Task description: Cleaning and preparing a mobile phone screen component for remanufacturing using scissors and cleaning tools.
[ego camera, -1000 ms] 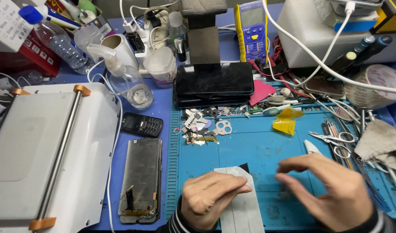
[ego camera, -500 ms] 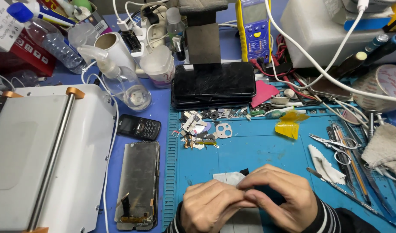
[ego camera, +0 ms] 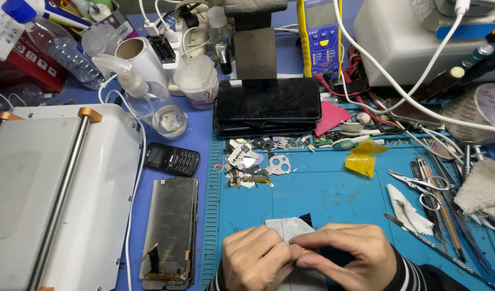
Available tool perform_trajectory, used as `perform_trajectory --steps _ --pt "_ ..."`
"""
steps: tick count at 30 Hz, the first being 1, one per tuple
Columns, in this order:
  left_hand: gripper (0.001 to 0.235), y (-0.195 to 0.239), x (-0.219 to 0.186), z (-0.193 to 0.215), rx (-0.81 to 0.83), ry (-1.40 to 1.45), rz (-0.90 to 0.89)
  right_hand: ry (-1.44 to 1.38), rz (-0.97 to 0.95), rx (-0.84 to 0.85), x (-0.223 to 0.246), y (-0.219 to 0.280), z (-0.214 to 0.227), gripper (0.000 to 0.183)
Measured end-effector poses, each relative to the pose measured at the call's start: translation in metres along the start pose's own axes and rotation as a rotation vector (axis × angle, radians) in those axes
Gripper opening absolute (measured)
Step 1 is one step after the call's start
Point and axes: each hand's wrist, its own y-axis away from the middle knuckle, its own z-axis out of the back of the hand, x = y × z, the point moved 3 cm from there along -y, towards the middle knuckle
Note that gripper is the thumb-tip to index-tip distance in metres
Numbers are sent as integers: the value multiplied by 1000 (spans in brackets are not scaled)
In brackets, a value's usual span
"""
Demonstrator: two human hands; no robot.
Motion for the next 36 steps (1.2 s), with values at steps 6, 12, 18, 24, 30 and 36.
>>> perform_trajectory --steps 6,12,18,24,30,36 --pt "27 -1 3 -1 79 4 -4 -66 14 86 2 0 1 19" --pt "23 1 3 -1 73 42 -6 13 57 23 4 3 -2 21" --pt "22 -9 -6 6 97 126 25 37 -58 -70 -12 21 3 40" --pt "13 -16 -11 13 33 163 47 28 -102 -129 -12 24 3 33" --pt "25 -9 -8 14 0 148 -1 -49 -135 -80 -19 31 4 28" --pt "23 -12 -14 17 25 140 -3 -70 -149 -92 -17 24 3 35"
